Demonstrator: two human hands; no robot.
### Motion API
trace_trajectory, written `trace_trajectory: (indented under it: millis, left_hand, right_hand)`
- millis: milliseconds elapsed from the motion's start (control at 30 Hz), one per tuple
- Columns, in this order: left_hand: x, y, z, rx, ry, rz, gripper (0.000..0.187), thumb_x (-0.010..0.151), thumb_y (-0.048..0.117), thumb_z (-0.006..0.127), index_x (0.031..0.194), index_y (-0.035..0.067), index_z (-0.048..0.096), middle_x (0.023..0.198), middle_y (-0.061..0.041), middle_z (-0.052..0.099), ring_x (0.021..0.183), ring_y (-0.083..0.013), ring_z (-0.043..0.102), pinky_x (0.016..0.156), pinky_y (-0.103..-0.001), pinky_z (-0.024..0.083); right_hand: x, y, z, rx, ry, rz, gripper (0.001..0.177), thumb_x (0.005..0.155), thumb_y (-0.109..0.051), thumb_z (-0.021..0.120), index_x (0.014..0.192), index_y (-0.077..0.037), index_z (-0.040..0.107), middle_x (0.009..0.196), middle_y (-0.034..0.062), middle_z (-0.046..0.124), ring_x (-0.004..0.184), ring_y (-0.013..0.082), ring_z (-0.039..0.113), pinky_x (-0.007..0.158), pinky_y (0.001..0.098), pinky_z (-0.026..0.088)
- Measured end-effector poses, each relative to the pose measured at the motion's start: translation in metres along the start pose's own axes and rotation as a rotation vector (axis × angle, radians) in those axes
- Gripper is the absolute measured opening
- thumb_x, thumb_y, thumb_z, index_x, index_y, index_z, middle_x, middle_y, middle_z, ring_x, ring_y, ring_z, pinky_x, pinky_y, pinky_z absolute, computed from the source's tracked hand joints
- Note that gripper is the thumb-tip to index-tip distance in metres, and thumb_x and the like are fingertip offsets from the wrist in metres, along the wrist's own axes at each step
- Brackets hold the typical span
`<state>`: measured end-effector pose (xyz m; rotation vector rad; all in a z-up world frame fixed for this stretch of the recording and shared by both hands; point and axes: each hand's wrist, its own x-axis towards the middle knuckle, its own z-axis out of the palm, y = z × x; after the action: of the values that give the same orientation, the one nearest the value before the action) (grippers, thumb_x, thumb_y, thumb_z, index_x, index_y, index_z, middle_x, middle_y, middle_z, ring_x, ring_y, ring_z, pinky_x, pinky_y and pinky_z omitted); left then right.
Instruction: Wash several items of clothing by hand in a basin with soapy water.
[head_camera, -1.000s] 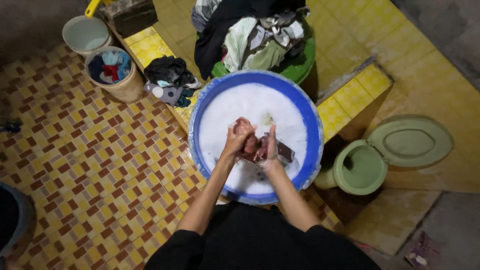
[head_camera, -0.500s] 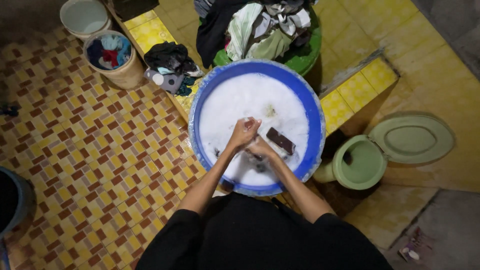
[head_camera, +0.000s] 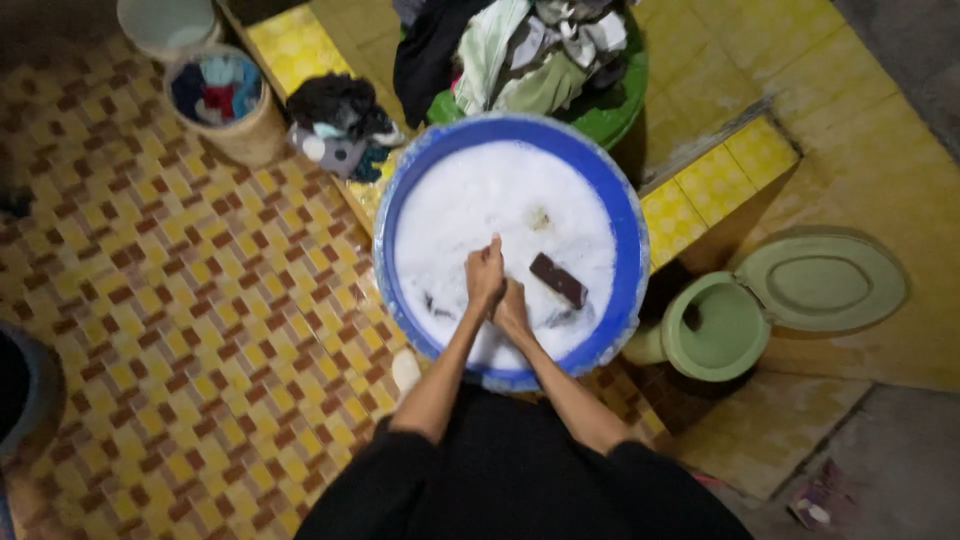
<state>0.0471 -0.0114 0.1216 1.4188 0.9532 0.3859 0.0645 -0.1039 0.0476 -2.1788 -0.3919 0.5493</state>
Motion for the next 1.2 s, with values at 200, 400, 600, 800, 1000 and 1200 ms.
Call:
trace_trajectory:
  millis: [200, 400, 600, 800, 1000, 1200]
  left_hand:
    - [0.005, 0.001, 0.011, -0.053, -0.066, 0.040, 0.057, 0.099, 0.040, 0.057, 0.064, -0.005, 0.057, 0.054, -0.009, 0.049, 0.054, -0.0166, 0.045, 0.054, -0.042, 0.041]
    - [0.007, 0.010, 0.028, -0.105, -0.052, 0.298, 0.042, 0.091, 0.035, 0.065, 0.070, -0.002, 0.064, 0.054, -0.004, 0.059, 0.053, -0.0105, 0.050, 0.049, -0.039, 0.043]
    - [0.001, 0.013, 0.036, 0.045, -0.012, 0.248, 0.059, 0.096, 0.040, 0.068, 0.062, -0.005, 0.055, 0.050, -0.015, 0.040, 0.050, -0.0147, 0.036, 0.047, -0.044, 0.032]
    - [0.004, -0.044, 0.041, 0.045, 0.107, 0.067, 0.060, 0.098, 0.042, 0.062, 0.061, -0.004, 0.055, 0.048, -0.013, 0.042, 0.045, -0.0176, 0.039, 0.048, -0.042, 0.033]
    - [0.002, 0.000, -0.039, -0.106, -0.069, 0.301, 0.046, 0.097, 0.045, 0.073, 0.087, 0.000, 0.070, 0.068, -0.010, 0.062, 0.061, -0.0187, 0.053, 0.056, -0.039, 0.044]
    - [0.028, 0.050, -0.153, 0.204, -0.175, 0.130, 0.088, 0.090, 0.046, 0.083, 0.152, 0.007, 0.033, 0.153, -0.022, 0.039, 0.132, -0.0346, 0.051, 0.101, -0.053, 0.048]
  right_hand:
    - [-0.001, -0.006, -0.013, 0.018, 0.026, -0.076, 0.024, 0.078, -0.014, 0.074, 0.066, 0.005, 0.066, 0.059, 0.0175, 0.070, 0.055, 0.0219, 0.070, 0.048, 0.0404, 0.051]
    - [0.011, -0.005, -0.033, -0.083, 0.108, -0.237, 0.021, 0.075, -0.014, 0.077, 0.068, 0.002, 0.067, 0.061, 0.0167, 0.067, 0.055, 0.0171, 0.063, 0.049, 0.0386, 0.049]
    - [0.038, 0.065, -0.005, 0.340, 0.046, 0.003, 0.024, 0.087, -0.021, 0.070, 0.077, 0.001, 0.065, 0.063, 0.0049, 0.064, 0.057, 0.0112, 0.058, 0.046, 0.0368, 0.046]
    - [0.020, 0.069, -0.011, 0.035, -0.122, -0.119, 0.029, 0.082, -0.019, 0.077, 0.069, 0.003, 0.063, 0.061, 0.0087, 0.063, 0.058, 0.0133, 0.062, 0.050, 0.0370, 0.046]
    - [-0.001, -0.066, -0.056, 0.175, -0.220, -0.276, 0.042, 0.068, -0.006, 0.075, 0.105, 0.001, 0.057, 0.077, 0.0126, 0.073, 0.069, 0.0203, 0.070, 0.062, 0.0330, 0.056]
    - [0.012, -0.192, -0.069, 0.629, -0.536, -0.075, 0.062, 0.078, -0.014, 0.082, 0.129, -0.010, 0.048, 0.112, 0.0105, 0.068, 0.093, 0.0189, 0.069, 0.076, 0.0323, 0.060]
